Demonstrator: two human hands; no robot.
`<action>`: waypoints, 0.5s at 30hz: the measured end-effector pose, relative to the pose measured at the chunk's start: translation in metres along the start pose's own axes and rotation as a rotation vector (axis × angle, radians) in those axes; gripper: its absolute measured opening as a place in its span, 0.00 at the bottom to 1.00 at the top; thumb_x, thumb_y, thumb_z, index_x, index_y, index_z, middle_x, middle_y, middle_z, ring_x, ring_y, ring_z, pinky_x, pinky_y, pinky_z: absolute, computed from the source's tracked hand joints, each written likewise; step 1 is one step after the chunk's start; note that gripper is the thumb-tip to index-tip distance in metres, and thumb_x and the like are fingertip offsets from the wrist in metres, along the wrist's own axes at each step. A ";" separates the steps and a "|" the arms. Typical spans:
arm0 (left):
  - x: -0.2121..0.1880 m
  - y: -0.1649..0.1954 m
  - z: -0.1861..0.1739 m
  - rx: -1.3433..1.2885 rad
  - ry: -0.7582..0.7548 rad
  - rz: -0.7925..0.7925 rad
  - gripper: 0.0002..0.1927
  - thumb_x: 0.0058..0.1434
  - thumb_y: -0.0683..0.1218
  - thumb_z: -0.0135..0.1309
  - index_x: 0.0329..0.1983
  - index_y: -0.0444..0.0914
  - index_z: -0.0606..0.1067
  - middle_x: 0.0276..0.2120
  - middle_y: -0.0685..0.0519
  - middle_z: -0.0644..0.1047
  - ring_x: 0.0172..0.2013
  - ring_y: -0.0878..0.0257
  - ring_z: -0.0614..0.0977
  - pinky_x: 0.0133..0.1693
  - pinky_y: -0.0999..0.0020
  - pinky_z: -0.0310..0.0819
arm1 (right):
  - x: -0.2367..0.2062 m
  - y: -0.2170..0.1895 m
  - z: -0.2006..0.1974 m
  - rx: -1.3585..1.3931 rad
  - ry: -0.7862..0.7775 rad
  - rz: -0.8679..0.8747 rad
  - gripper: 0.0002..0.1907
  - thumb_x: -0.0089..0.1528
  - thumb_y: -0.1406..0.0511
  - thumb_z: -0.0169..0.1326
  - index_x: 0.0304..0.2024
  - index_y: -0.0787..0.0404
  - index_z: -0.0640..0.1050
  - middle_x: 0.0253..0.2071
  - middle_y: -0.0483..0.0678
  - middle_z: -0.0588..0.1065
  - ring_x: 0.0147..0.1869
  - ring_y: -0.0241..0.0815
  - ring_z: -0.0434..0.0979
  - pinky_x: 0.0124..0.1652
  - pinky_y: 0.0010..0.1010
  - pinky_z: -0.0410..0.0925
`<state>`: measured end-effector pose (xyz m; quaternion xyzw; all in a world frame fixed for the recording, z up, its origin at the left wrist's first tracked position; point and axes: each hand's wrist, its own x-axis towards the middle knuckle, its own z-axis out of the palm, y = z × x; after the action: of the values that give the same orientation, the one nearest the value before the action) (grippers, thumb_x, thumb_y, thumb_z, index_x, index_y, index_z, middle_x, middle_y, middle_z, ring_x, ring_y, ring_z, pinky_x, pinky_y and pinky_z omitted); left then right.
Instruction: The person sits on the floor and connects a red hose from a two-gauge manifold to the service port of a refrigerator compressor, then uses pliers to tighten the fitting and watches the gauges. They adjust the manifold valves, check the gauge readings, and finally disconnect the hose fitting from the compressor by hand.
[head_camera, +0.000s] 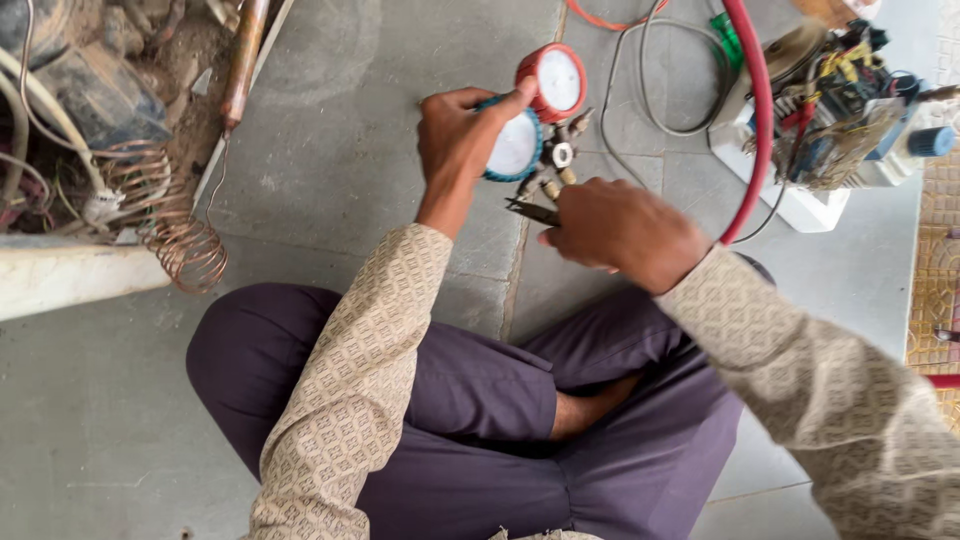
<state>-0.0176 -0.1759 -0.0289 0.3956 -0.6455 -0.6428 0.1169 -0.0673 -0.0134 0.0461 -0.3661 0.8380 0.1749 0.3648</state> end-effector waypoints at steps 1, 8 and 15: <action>0.001 0.002 -0.002 -0.046 -0.001 0.003 0.24 0.46 0.64 0.67 0.24 0.38 0.85 0.20 0.54 0.83 0.23 0.64 0.83 0.30 0.67 0.75 | 0.000 -0.002 0.005 0.058 0.061 0.005 0.26 0.66 0.48 0.55 0.31 0.65 0.80 0.22 0.55 0.76 0.32 0.52 0.79 0.35 0.43 0.68; 0.010 0.003 -0.008 -0.170 0.002 -0.042 0.30 0.51 0.62 0.68 0.19 0.31 0.74 0.16 0.57 0.70 0.20 0.66 0.69 0.26 0.64 0.62 | 0.018 -0.025 0.098 0.989 0.491 -0.145 0.25 0.68 0.51 0.53 0.28 0.67 0.74 0.19 0.46 0.71 0.24 0.35 0.73 0.28 0.33 0.67; 0.009 0.000 -0.005 -0.194 -0.054 -0.045 0.30 0.52 0.62 0.67 0.13 0.35 0.72 0.13 0.61 0.66 0.18 0.69 0.65 0.24 0.66 0.57 | 0.028 -0.021 0.133 1.085 0.453 -0.064 0.26 0.68 0.51 0.53 0.27 0.67 0.73 0.19 0.50 0.68 0.23 0.41 0.66 0.25 0.36 0.62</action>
<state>-0.0200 -0.1854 -0.0317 0.3795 -0.5741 -0.7151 0.1226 -0.0005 0.0336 -0.0649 -0.1806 0.8534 -0.3724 0.3169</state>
